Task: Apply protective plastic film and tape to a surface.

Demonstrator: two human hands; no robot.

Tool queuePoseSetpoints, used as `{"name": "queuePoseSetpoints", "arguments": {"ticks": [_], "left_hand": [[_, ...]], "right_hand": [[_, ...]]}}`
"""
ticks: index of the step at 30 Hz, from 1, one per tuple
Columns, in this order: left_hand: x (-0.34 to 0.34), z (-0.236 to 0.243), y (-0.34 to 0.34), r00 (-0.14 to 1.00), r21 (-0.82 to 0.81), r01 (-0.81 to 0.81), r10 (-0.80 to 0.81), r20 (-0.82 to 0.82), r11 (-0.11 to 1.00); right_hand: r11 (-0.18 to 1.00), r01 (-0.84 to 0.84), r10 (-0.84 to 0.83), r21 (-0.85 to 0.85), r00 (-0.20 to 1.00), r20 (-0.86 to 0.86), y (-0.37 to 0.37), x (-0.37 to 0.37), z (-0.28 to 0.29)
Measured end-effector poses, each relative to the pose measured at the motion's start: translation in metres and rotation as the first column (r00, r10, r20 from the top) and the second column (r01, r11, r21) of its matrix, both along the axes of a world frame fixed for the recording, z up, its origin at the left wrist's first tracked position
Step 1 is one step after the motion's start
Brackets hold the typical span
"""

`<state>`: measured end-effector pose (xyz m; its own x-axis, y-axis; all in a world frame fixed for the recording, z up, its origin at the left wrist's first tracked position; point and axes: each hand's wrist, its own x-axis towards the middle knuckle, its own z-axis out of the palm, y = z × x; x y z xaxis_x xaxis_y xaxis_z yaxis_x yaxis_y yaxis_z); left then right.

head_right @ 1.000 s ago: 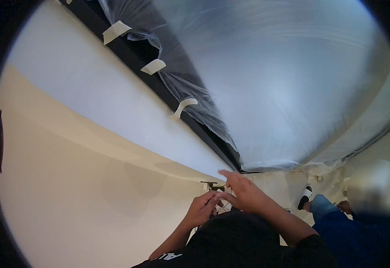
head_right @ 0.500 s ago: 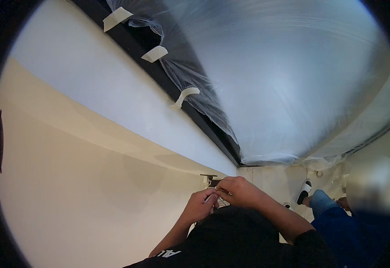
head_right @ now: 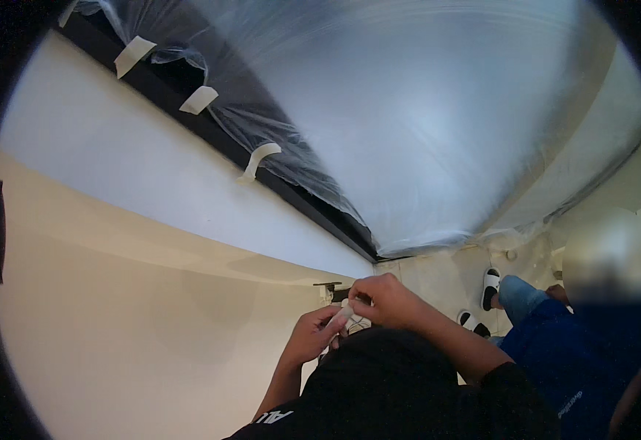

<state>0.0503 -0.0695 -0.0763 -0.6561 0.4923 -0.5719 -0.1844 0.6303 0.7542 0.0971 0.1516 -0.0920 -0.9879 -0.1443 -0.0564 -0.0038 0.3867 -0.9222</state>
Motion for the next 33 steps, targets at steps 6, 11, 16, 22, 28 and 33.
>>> {"name": "queuePoseSetpoints", "arguments": {"ticks": [6,11,16,22,28,33], "left_hand": [[-0.007,-0.017,-0.01,0.906,-0.061,0.228,-0.235,-0.351,0.972],[-0.01,0.0,0.002,0.774,-0.15,0.482,-0.5,-0.388,0.863],[-0.009,-0.001,0.001,0.842,-0.056,0.431,-0.424,-0.334,0.901],[0.002,0.006,0.005,0.831,-0.076,0.25,-0.254,-0.496,0.965],[0.016,0.047,0.001,0.872,0.185,0.164,-0.055,-0.486,0.969],[0.0,0.007,-0.034,0.802,0.303,-0.166,0.307,-0.512,0.938]], "right_hand": [[0.967,0.176,-0.07,0.183,0.878,-0.474,0.01,-0.005,-0.009],[0.942,-0.331,0.331,0.05,0.944,0.002,0.003,-0.018,0.004],[0.869,-0.471,0.439,0.151,0.875,0.203,0.0,-0.029,0.015],[0.724,-0.309,0.373,0.616,0.927,0.027,-0.026,-0.018,0.028],[0.658,-0.318,0.484,0.682,0.873,-0.059,-0.018,-0.005,0.097],[0.837,-0.29,0.479,0.464,0.799,-0.365,-0.018,-0.009,0.14]]}}
